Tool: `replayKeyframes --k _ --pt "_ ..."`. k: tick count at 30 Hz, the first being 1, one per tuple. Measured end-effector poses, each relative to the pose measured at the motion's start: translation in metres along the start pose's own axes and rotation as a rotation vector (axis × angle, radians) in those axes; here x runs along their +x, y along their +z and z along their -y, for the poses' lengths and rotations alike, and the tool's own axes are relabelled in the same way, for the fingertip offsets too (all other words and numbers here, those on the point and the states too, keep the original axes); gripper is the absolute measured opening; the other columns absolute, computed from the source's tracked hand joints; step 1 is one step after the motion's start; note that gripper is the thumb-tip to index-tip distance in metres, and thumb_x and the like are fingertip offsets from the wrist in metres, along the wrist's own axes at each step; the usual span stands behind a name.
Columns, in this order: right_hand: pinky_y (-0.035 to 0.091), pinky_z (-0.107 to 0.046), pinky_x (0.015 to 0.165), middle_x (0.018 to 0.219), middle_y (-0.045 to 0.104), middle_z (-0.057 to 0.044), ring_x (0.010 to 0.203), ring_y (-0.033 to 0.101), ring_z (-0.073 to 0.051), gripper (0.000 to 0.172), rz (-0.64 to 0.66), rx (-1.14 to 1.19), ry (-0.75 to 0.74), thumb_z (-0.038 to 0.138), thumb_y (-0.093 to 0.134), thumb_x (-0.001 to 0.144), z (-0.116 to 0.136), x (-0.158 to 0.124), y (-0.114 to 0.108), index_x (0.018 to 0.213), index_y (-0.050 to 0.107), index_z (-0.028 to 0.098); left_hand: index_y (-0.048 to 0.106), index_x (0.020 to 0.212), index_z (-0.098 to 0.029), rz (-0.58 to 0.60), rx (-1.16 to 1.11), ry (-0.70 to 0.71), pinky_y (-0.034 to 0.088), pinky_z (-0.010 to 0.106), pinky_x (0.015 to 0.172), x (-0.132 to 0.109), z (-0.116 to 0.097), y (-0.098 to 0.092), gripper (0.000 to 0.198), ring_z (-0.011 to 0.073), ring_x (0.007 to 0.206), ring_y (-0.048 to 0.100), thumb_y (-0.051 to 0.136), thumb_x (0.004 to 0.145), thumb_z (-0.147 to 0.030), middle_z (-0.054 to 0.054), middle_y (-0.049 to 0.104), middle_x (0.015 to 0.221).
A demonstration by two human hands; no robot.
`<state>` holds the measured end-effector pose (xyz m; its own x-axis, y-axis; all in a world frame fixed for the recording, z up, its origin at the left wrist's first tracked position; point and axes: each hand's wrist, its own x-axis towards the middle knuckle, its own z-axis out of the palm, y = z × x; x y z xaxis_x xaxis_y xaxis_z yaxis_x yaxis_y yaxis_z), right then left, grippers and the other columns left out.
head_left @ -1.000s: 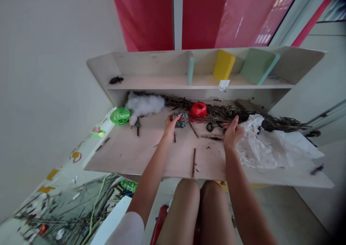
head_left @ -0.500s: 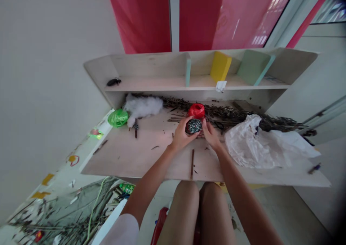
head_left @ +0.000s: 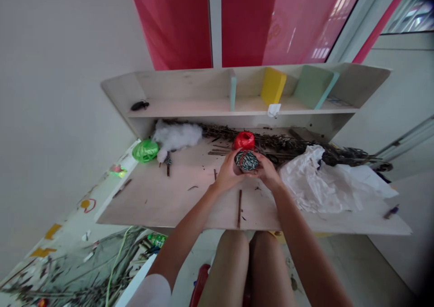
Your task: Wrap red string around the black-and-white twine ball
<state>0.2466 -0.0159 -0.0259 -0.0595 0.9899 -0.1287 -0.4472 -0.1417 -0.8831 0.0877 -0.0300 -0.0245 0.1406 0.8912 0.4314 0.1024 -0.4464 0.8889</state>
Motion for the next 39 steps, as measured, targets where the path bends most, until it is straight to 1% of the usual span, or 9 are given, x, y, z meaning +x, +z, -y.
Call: replayKeyframes --k 6,16,20,23,27,30,35,37,39 --pt "0.054 -0.025 0.063 0.089 0.069 -0.002 0.076 0.062 -0.015 0.035 0.079 0.079 -0.013 0.028 0.078 0.061 0.0 0.001 -0.001 0.093 0.066 0.023 0.043 0.13 -0.022 0.033 -0.119 -0.186 0.053 0.037 0.082 0.001 0.002 0.004 0.085 0.0238 0.101 0.061 0.081 0.057 -0.042 0.012 0.055 0.124" --pt "0.051 -0.023 0.066 0.11 0.066 -0.001 0.084 0.062 -0.013 0.043 0.223 0.08 -0.069 0.015 0.065 0.062 0.005 0.0 -0.004 0.104 0.066 0.024 0.036 0.136 -0.025 0.033 0.235 0.146 0.04 0.045 0.102 0.003 0.024 0.0 0.084 0.0281 0.123 0.045 0.077 0.064 -0.038 0.013 0.046 0.135" --pt "0.052 -0.027 0.072 0.108 0.068 -0.001 0.086 0.063 -0.015 0.032 0.156 0.074 -0.052 0.025 0.063 0.066 0.003 0.007 -0.009 0.097 0.068 0.025 0.036 0.136 -0.025 -0.008 0.234 0.194 0.037 0.044 0.104 0.004 0.023 0.0 0.082 0.0277 0.123 0.044 0.076 0.066 -0.038 0.013 0.046 0.133" --pt "0.052 -0.032 0.073 0.098 0.071 -0.002 0.084 0.065 -0.018 0.025 -0.037 0.036 -0.113 0.042 0.061 0.071 -0.001 0.01 -0.009 0.087 0.068 0.025 0.037 0.135 -0.027 -0.077 0.185 0.131 0.041 0.042 0.1 0.004 0.024 -0.001 0.083 0.0274 0.121 0.047 0.076 0.064 -0.042 0.012 0.045 0.133" --pt "0.049 -0.032 0.073 0.071 0.068 -0.005 0.074 0.064 -0.019 0.043 -0.414 -0.328 -0.434 0.056 0.05 0.08 -0.007 0.008 -0.008 0.06 0.061 0.02 0.038 0.134 -0.028 -0.174 0.135 0.034 0.046 0.04 0.094 0.006 0.027 -0.004 0.084 0.0273 0.118 0.049 0.077 0.061 -0.044 0.011 0.045 0.133" --pt "0.047 -0.033 0.075 0.068 0.067 -0.007 0.072 0.063 -0.02 0.048 -0.487 -0.75 -0.599 0.054 0.045 0.084 -0.011 0.005 -0.012 0.052 0.056 0.02 0.039 0.133 -0.027 -0.225 0.096 -0.004 0.05 0.037 0.088 0.007 0.029 -0.005 0.084 0.0261 0.116 0.051 0.077 0.06 -0.046 0.011 0.045 0.133" --pt "0.045 -0.037 0.086 0.103 0.067 -0.013 0.1 0.06 -0.027 0.033 -0.232 -1.358 -0.568 0.043 0.058 0.077 0.0 0.001 -0.026 0.095 0.067 0.017 0.039 0.132 -0.025 -0.256 0.155 0.009 0.05 0.036 0.088 0.007 0.031 -0.007 0.083 0.0258 0.116 0.051 0.077 0.061 -0.047 0.012 0.045 0.132" --pt "0.047 -0.037 0.082 0.108 0.066 -0.016 0.1 0.061 -0.029 0.048 -0.097 -1.503 -0.437 0.047 0.063 0.073 0.02 -0.005 -0.031 0.109 0.063 0.015 0.04 0.132 -0.025 -0.269 0.2 0.027 0.049 0.037 0.089 0.007 0.032 -0.008 0.083 0.0264 0.117 0.051 0.077 0.061 -0.047 0.012 0.046 0.13" --pt "0.048 -0.034 0.073 0.097 0.069 -0.014 0.089 0.065 -0.029 0.049 0.066 -1.594 -0.235 0.052 0.065 0.071 0.047 -0.013 -0.034 0.104 0.064 0.016 0.041 0.131 -0.025 -0.284 0.224 0.043 0.049 0.038 0.089 0.008 0.033 -0.009 0.083 0.0268 0.116 0.051 0.077 0.061 -0.048 0.012 0.048 0.128"
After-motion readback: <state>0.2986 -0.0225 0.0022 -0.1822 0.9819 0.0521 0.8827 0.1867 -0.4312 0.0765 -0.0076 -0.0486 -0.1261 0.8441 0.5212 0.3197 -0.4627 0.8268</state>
